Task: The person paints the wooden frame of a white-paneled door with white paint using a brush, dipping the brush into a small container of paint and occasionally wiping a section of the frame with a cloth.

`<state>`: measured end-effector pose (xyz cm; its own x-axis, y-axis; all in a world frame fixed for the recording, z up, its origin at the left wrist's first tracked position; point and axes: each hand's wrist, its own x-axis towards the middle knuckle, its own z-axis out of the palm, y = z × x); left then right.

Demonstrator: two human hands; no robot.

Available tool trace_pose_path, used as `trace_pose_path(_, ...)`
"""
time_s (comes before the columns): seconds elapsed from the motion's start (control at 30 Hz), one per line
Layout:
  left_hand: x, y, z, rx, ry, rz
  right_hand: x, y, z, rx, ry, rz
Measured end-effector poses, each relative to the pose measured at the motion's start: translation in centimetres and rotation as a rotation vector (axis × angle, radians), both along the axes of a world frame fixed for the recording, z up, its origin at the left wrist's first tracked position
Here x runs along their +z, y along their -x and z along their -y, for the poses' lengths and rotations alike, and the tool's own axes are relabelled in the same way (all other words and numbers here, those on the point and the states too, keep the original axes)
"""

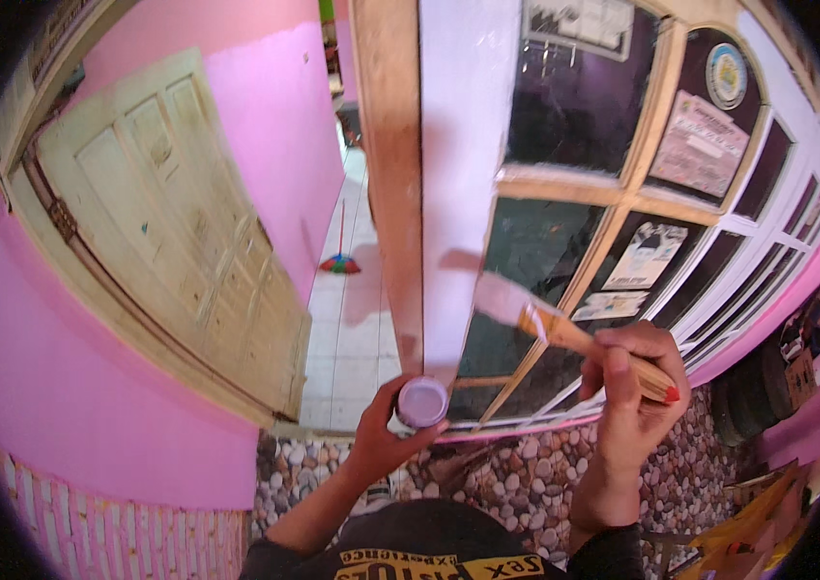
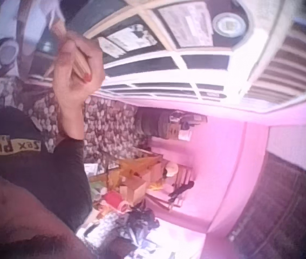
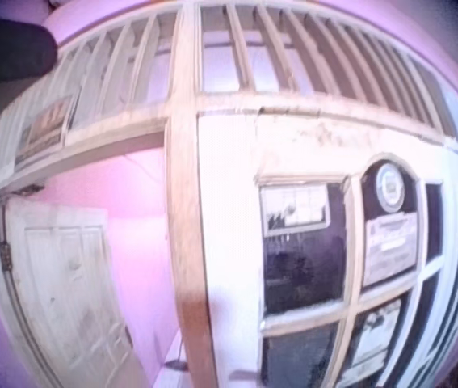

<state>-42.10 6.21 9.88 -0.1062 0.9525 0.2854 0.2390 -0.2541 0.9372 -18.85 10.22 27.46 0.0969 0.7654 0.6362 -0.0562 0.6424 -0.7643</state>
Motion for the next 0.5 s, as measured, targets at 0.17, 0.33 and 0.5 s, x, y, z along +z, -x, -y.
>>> trace_pose_path(0.17,1.0,-0.3,0.0,-0.036,-0.113,-0.127,-1.6,-0.9,1.9,0.17,0.224,0.253)
trace_pose_path(0.33,0.3,-0.5,-0.7,-0.095,-0.115,-0.097,-4.2,-0.2,1.1,0.277,0.118,0.585)
trace_pose_path(0.5,-0.2,-0.9,-1.1,-0.094,-0.153,-0.11,-6.0,1.0,0.3,0.331,0.077,0.691)
